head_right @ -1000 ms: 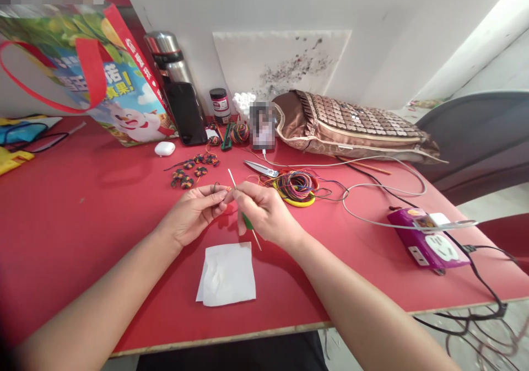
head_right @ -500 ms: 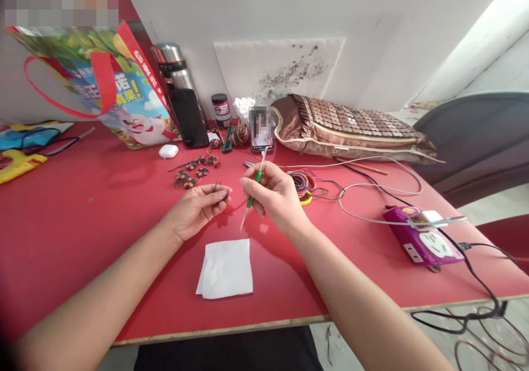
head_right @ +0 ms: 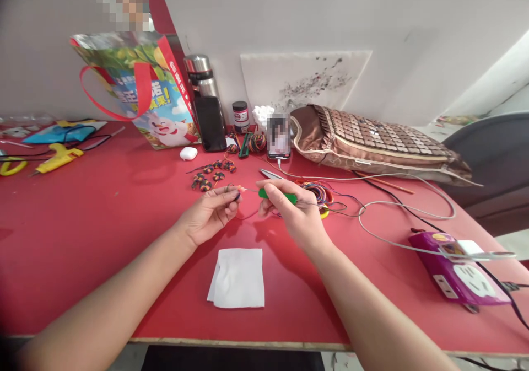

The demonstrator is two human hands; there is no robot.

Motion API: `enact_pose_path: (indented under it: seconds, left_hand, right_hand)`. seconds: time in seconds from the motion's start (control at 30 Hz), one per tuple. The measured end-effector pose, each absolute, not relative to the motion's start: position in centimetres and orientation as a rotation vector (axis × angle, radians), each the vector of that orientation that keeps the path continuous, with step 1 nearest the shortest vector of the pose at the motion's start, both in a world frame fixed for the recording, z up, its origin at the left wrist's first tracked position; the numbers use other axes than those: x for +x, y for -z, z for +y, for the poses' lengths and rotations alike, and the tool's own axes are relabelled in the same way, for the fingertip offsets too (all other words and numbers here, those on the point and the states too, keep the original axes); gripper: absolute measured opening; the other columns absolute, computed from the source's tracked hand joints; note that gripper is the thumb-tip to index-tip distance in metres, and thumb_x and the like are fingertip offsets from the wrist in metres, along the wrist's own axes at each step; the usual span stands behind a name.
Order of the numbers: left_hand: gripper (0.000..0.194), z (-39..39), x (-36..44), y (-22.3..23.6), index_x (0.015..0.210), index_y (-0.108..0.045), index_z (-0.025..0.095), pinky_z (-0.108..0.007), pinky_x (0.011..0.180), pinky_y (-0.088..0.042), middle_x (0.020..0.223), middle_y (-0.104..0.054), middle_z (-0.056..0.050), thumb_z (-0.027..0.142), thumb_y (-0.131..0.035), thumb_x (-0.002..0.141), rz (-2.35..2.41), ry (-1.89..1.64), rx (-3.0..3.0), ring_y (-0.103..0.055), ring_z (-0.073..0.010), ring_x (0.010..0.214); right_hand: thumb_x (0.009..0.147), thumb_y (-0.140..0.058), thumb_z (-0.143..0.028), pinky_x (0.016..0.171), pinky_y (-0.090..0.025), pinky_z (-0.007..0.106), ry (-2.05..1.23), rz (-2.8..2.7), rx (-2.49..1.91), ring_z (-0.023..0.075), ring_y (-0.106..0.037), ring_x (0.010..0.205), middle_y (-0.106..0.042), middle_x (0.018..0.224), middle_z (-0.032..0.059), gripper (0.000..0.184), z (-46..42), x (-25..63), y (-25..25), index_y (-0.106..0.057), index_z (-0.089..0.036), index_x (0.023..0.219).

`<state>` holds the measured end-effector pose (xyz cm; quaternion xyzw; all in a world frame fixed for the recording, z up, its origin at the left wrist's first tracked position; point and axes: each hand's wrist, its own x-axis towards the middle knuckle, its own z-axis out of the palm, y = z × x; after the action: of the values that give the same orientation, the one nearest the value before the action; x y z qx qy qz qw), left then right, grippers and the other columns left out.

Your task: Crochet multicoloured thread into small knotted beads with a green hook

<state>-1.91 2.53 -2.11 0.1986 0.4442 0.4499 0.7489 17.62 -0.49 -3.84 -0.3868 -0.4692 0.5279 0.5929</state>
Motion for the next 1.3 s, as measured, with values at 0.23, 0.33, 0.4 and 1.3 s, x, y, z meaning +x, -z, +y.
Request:
enact_pose_path:
  seconds: [0.23, 0.33, 0.4, 1.3]
  left_hand:
    - [0.021, 2.5, -2.1, 2.4, 0.074, -0.079, 0.010, -0.010, 0.051, -0.053, 0.064, -0.075, -0.004, -0.005, -0.072, 0.087, 0.942, -0.964, 0.429, -0.064, -0.0046, 0.050]
    - [0.015, 2.4, -2.1, 2.6, 0.073, -0.080, 0.011, -0.012, 0.053, -0.054, 0.065, -0.075, -0.004, -0.002, -0.080, 0.080, 0.921, -0.977, 0.487, -0.065, -0.0055, 0.051]
    - [0.010, 2.2, -2.0, 2.6, 0.074, -0.081, 0.010, -0.014, 0.053, -0.053, 0.065, -0.075, -0.004, 0.002, -0.086, 0.076, 0.901, -0.989, 0.544, -0.064, -0.0064, 0.051]
    - [0.036, 0.5, -1.8, 1.7, 0.111, -0.087, 0.022, -0.026, 0.079, -0.057, 0.082, -0.077, 0.000, 0.015, -0.092, 0.075, 0.835, -1.003, 1.057, -0.070, -0.0135, 0.079]
  right_hand:
    - [0.093, -0.084, -0.045, 0.058, -0.060, 0.025, -1.139, -1.146, -0.918, 0.0132, -0.071, 0.059, -0.074, 0.066, 0.0002, 0.024, -0.7, 17.3, 4.0, -0.088, -0.022, 0.098]
    - [0.094, -0.083, -0.043, 0.057, -0.060, 0.024, -1.130, -1.160, -0.942, 0.0128, -0.071, 0.058, -0.074, 0.066, 0.0003, 0.021, -0.7, 17.2, 4.0, -0.088, -0.022, 0.098]
    - [0.094, -0.083, -0.040, 0.057, -0.060, 0.024, -1.135, -1.169, -0.942, 0.0125, -0.071, 0.058, -0.075, 0.067, 0.0000, 0.018, -0.8, 17.1, 4.0, -0.088, -0.023, 0.098]
    - [0.079, -0.094, -0.047, 0.050, -0.048, 0.028, -1.437, -1.016, -0.856, 0.0131, -0.058, 0.052, -0.072, 0.066, 0.0026, 0.029, -1.0, 17.3, 3.0, -0.082, -0.021, 0.075]
